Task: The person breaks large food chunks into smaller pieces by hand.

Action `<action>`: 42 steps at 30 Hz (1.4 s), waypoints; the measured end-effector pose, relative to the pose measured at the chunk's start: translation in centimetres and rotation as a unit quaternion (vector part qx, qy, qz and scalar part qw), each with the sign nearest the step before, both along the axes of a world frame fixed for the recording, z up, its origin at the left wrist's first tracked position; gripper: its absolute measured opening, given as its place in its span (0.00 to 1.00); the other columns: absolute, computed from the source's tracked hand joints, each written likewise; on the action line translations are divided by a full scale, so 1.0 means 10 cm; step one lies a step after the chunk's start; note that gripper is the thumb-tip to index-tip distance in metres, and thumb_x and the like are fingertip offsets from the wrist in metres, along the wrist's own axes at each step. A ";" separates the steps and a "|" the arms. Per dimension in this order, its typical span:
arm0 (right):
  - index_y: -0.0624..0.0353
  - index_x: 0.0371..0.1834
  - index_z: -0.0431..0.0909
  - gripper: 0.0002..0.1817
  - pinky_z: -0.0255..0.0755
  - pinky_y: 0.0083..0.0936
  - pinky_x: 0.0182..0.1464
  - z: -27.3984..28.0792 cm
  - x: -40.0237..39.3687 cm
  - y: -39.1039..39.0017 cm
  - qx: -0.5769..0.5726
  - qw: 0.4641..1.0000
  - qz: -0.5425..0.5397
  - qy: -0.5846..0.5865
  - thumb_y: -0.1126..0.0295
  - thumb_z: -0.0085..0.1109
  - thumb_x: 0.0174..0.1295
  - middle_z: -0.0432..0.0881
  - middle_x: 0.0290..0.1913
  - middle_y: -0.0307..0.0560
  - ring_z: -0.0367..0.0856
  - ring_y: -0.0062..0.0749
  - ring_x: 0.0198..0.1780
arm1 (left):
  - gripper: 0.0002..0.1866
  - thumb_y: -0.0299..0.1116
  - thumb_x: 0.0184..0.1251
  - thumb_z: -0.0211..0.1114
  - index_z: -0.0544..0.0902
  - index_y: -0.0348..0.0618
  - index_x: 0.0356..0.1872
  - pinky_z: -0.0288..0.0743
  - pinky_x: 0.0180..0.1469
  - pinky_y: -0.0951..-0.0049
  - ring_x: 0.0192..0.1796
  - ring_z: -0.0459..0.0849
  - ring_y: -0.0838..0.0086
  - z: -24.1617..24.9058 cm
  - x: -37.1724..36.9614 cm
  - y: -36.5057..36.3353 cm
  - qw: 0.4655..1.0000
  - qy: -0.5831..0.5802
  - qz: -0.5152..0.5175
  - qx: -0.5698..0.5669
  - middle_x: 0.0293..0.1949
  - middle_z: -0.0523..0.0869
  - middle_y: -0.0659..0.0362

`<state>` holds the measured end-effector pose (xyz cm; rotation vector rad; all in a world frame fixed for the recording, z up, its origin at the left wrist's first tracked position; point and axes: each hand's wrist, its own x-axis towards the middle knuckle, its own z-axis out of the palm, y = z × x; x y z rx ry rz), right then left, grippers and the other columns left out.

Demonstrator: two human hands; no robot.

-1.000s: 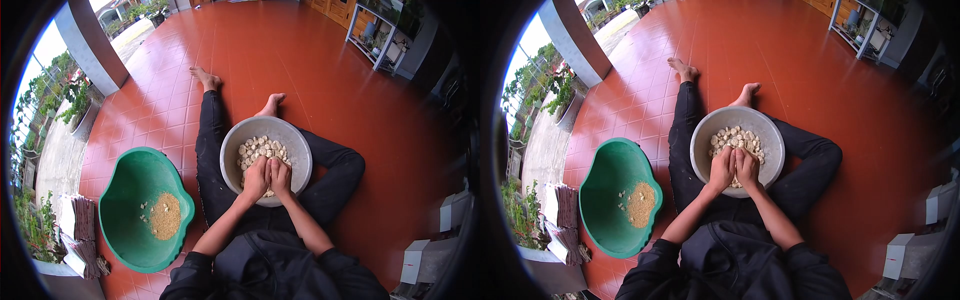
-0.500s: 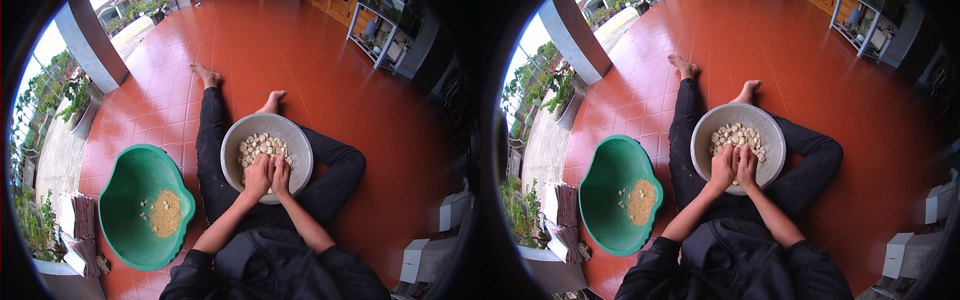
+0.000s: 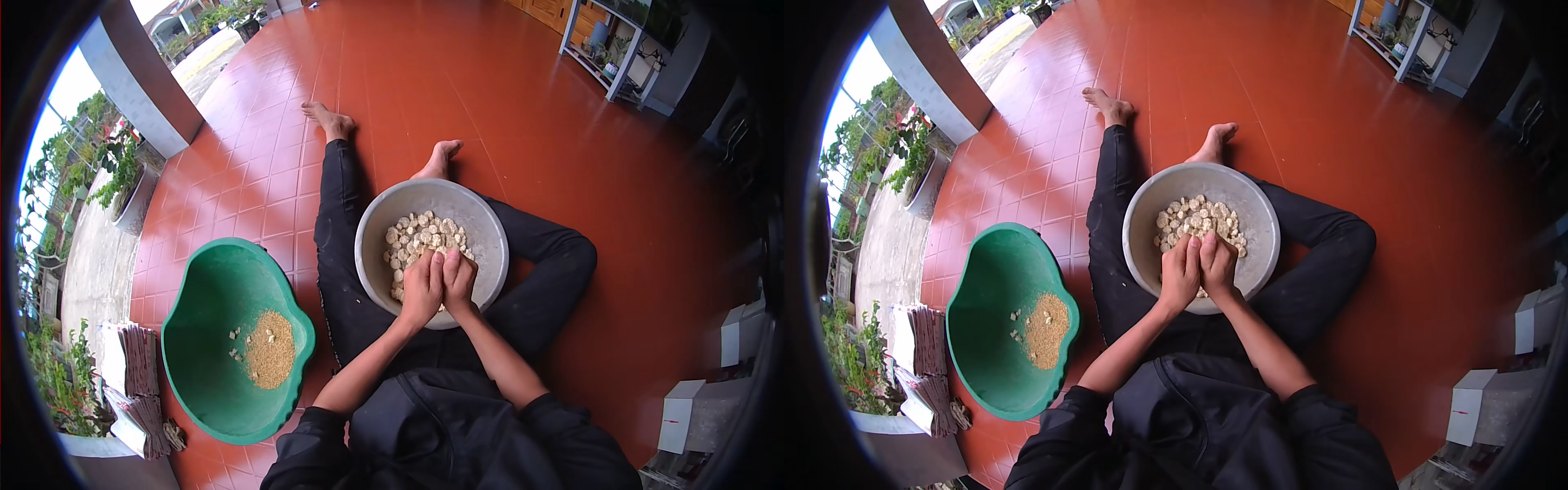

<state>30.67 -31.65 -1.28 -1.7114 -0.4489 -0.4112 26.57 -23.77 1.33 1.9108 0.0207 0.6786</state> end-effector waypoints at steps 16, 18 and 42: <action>0.66 0.24 0.74 0.24 0.65 0.43 0.27 -0.12 0.11 0.06 -0.055 0.997 0.002 0.053 0.60 0.39 0.74 0.74 0.20 0.61 0.76 0.56 0.23 | 0.16 0.40 0.76 0.48 0.72 0.36 0.34 0.69 0.33 0.53 0.32 0.79 0.43 -0.06 -0.02 0.09 0.987 0.159 0.005 -0.036 0.26 0.78 0.39; 0.66 0.23 0.73 0.25 0.65 0.42 0.27 -0.07 0.08 0.04 -0.037 0.995 0.013 0.092 0.59 0.39 0.74 0.74 0.19 0.60 0.75 0.52 0.22 | 0.16 0.41 0.76 0.48 0.72 0.37 0.34 0.69 0.34 0.52 0.34 0.80 0.42 -0.01 -0.05 0.08 0.985 0.171 0.001 -0.012 0.28 0.79 0.39; 0.64 0.22 0.69 0.21 0.65 0.46 0.26 -0.40 0.01 0.07 -0.088 0.995 0.038 0.018 0.63 0.41 0.72 0.73 0.20 0.64 0.75 0.62 0.24 | 0.18 0.40 0.77 0.46 0.74 0.35 0.33 0.68 0.36 0.62 0.31 0.75 0.61 -0.50 -0.02 0.03 0.969 0.192 0.031 -0.149 0.27 0.78 0.48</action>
